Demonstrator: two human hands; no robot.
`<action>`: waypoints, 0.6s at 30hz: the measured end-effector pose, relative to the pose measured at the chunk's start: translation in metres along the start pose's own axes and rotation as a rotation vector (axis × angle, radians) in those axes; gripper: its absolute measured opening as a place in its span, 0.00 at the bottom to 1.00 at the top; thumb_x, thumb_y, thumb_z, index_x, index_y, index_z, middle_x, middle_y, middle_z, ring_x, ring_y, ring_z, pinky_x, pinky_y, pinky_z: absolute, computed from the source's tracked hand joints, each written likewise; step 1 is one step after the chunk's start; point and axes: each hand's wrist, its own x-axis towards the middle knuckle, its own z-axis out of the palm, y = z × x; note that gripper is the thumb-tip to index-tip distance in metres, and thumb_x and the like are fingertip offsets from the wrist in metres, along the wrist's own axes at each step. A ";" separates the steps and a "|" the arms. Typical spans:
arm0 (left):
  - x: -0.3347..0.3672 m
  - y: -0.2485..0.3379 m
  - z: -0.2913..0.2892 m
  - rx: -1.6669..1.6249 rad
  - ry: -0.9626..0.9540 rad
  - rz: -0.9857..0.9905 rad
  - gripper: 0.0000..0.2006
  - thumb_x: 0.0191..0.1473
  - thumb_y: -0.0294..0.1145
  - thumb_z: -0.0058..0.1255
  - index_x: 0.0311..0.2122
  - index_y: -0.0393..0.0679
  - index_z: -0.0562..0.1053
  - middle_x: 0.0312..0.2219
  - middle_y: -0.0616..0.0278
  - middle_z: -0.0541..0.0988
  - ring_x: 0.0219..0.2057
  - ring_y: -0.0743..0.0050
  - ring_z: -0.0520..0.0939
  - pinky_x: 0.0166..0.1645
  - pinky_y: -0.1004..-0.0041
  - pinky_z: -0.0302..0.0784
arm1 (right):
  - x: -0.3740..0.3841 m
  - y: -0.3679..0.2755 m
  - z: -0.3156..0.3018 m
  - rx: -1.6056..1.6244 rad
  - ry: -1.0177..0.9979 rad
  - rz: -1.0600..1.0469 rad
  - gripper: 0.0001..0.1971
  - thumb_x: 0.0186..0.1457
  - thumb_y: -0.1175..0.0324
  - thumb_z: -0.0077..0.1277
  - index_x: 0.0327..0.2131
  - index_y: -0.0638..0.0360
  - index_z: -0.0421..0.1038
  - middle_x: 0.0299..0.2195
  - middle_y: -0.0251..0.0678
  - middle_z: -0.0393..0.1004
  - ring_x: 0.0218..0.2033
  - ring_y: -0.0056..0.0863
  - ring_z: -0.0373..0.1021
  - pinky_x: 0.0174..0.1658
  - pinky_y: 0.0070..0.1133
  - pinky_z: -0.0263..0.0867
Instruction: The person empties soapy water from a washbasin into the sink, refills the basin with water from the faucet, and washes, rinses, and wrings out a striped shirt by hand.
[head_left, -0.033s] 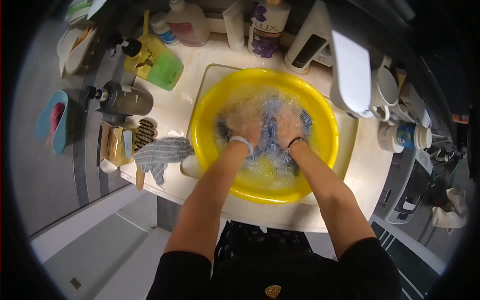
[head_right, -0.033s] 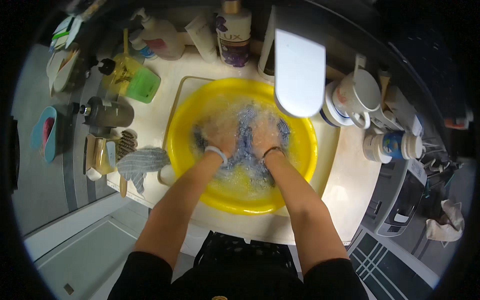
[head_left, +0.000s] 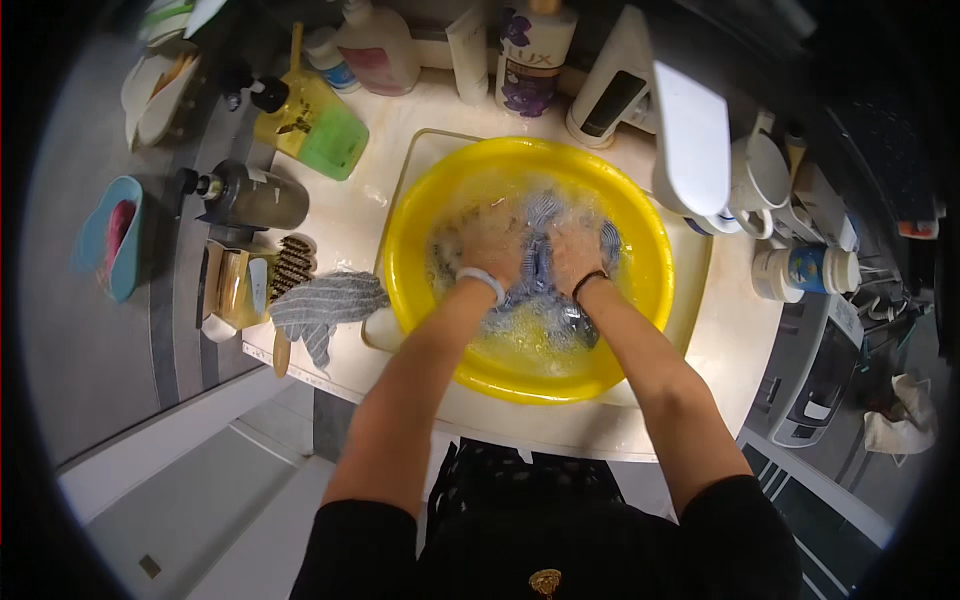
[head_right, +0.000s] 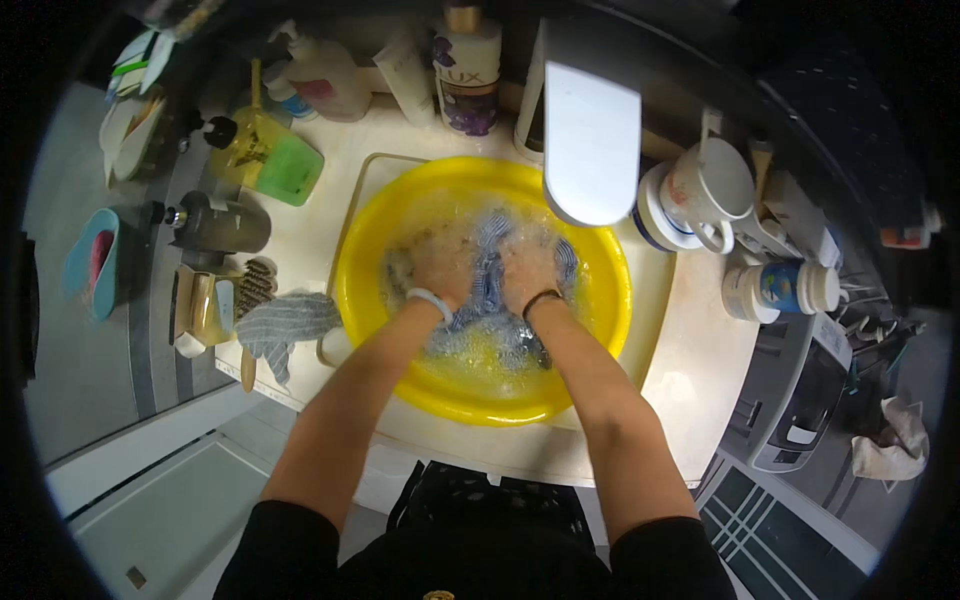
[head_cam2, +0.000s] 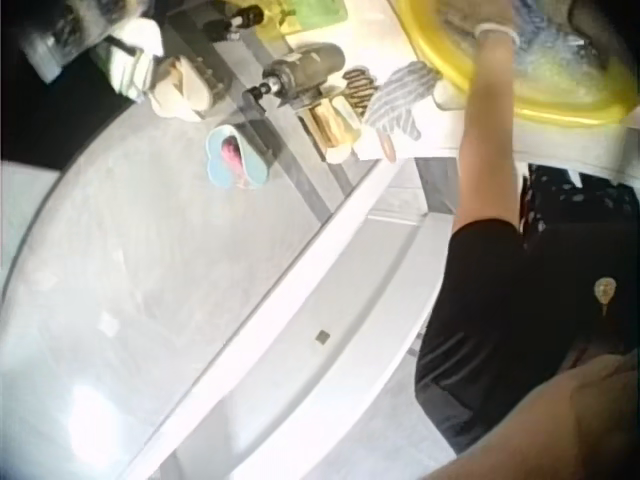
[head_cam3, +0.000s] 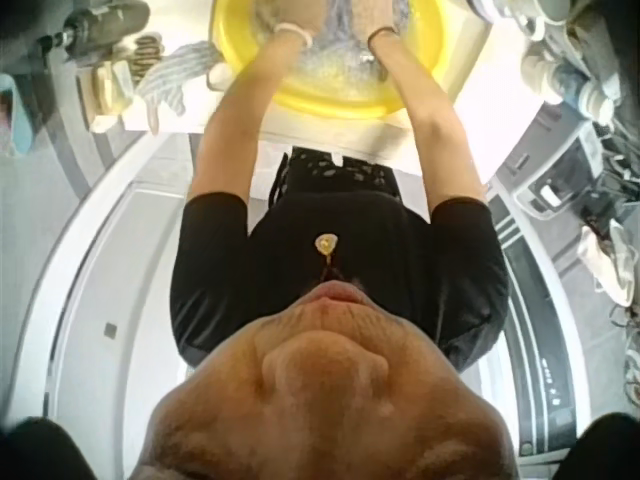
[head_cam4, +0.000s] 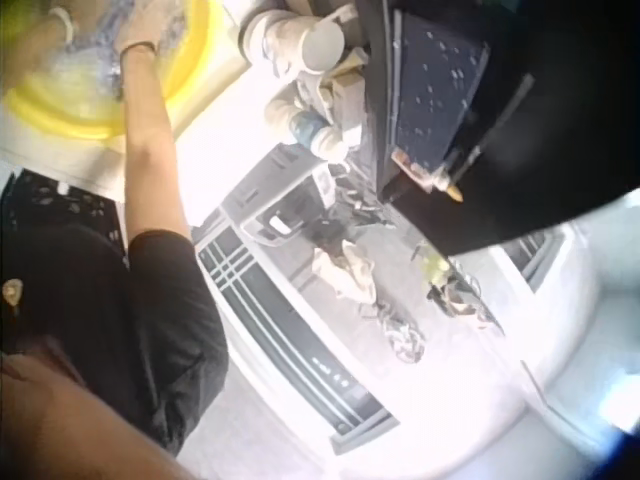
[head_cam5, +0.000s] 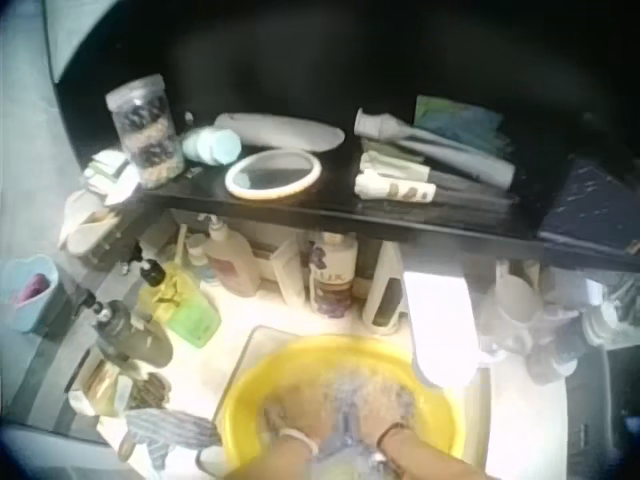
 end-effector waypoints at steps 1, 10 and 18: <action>-0.001 0.004 -0.019 -0.012 0.040 0.031 0.26 0.54 0.36 0.42 0.59 0.50 0.57 0.63 0.56 0.46 0.63 0.46 0.46 0.56 0.30 0.42 | -0.007 0.003 -0.007 -0.001 0.005 0.002 0.28 0.48 0.70 0.41 0.57 0.52 0.56 0.59 0.44 0.49 0.61 0.44 0.44 0.58 0.46 0.43; -0.046 0.040 -0.048 0.199 -0.328 0.012 0.28 0.55 0.37 0.42 0.62 0.53 0.53 0.64 0.63 0.37 0.64 0.47 0.38 0.56 0.30 0.41 | -0.006 0.002 -0.003 0.167 0.155 -0.213 0.42 0.42 0.71 0.55 0.61 0.46 0.46 0.63 0.39 0.39 0.64 0.44 0.38 0.61 0.50 0.36; -0.054 0.004 -0.066 -0.040 -0.319 0.009 0.26 0.57 0.37 0.37 0.61 0.58 0.54 0.64 0.64 0.38 0.64 0.48 0.38 0.56 0.27 0.36 | -0.061 0.010 -0.018 -0.045 0.060 -0.247 0.39 0.47 0.65 0.50 0.62 0.40 0.44 0.64 0.43 0.35 0.64 0.50 0.35 0.57 0.57 0.36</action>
